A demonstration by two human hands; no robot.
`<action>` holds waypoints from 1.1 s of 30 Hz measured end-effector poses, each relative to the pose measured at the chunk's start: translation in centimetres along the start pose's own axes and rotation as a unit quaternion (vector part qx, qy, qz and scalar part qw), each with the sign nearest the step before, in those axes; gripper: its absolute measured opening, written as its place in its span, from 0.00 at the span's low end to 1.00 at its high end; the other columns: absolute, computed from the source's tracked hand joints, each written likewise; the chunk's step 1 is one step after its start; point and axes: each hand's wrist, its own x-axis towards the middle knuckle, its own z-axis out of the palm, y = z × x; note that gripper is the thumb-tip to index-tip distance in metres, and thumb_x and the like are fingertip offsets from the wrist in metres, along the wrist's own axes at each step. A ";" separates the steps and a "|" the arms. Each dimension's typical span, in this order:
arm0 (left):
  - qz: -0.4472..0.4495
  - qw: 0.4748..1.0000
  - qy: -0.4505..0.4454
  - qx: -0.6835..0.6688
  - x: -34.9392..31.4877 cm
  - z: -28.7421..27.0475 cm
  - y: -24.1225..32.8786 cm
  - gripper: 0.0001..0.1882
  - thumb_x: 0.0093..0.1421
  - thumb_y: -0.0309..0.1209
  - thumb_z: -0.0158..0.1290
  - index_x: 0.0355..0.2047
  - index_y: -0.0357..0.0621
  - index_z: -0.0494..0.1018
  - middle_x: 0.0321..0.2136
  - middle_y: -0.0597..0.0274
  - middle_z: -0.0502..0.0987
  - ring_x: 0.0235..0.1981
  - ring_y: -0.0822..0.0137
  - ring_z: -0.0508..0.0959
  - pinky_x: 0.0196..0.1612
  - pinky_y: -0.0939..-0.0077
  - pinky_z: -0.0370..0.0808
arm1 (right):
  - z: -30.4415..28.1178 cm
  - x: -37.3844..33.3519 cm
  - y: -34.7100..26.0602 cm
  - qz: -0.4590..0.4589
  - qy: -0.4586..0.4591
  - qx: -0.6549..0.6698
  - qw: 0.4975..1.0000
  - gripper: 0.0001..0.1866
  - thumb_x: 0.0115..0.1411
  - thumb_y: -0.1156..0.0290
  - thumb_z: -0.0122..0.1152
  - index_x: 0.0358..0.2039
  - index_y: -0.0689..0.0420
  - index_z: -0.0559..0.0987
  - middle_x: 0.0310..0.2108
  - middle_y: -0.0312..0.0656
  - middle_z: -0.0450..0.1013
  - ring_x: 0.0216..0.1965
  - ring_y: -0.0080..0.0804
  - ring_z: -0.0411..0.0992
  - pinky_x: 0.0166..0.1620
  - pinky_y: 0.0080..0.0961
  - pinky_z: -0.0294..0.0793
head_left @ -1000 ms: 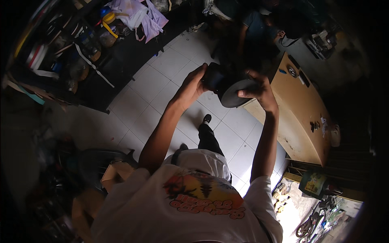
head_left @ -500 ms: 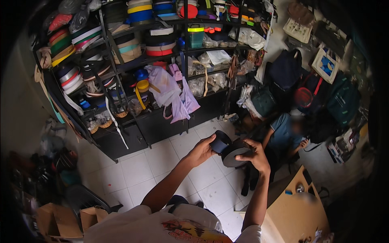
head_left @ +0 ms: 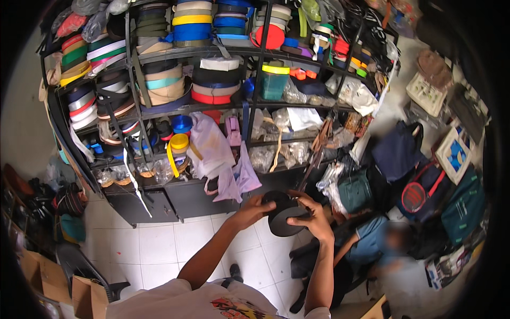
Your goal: The person takes rolls of fabric and webbing from boxes and places them onto shelves in a workshop environment.
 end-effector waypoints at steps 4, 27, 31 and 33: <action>-0.001 1.000 0.013 0.013 6.9 -2.2 2.4 0.33 0.58 0.32 0.62 0.60 0.37 0.62 0.55 0.58 0.70 0.57 0.64 0.70 0.59 0.65 0.67 | -4.0 6.1 2.3 0.004 0.009 -0.009 1.000 0.32 0.43 0.73 0.78 0.50 0.65 0.76 0.61 0.43 0.66 0.60 0.34 0.65 0.61 0.29 0.64; 0.188 0.924 0.044 0.330 41.5 -0.6 20.0 0.37 0.51 0.28 0.68 0.59 0.42 0.62 0.48 0.63 0.73 0.50 0.75 0.71 0.48 0.80 0.72 | -28.8 39.1 8.9 -0.171 -0.012 0.225 0.959 0.39 0.36 0.73 0.77 0.53 0.66 0.75 0.50 0.43 0.75 0.51 0.30 0.73 0.58 0.26 0.67; 0.227 0.929 0.033 0.289 44.0 1.1 23.2 0.38 0.48 0.24 0.69 0.58 0.36 0.64 0.47 0.63 0.76 0.45 0.76 0.75 0.47 0.81 0.74 | -31.1 43.0 8.1 -0.169 -0.043 0.309 0.935 0.41 0.39 0.72 0.78 0.56 0.69 0.71 0.49 0.44 0.75 0.50 0.30 0.73 0.57 0.27 0.68; 0.223 0.919 0.045 0.321 45.2 1.1 25.0 0.35 0.49 0.24 0.68 0.57 0.35 0.66 0.44 0.63 0.78 0.41 0.76 0.77 0.46 0.82 0.74 | -31.7 44.4 8.3 -0.181 -0.053 0.349 0.918 0.38 0.46 0.70 0.75 0.56 0.69 0.70 0.49 0.45 0.75 0.50 0.31 0.73 0.57 0.27 0.69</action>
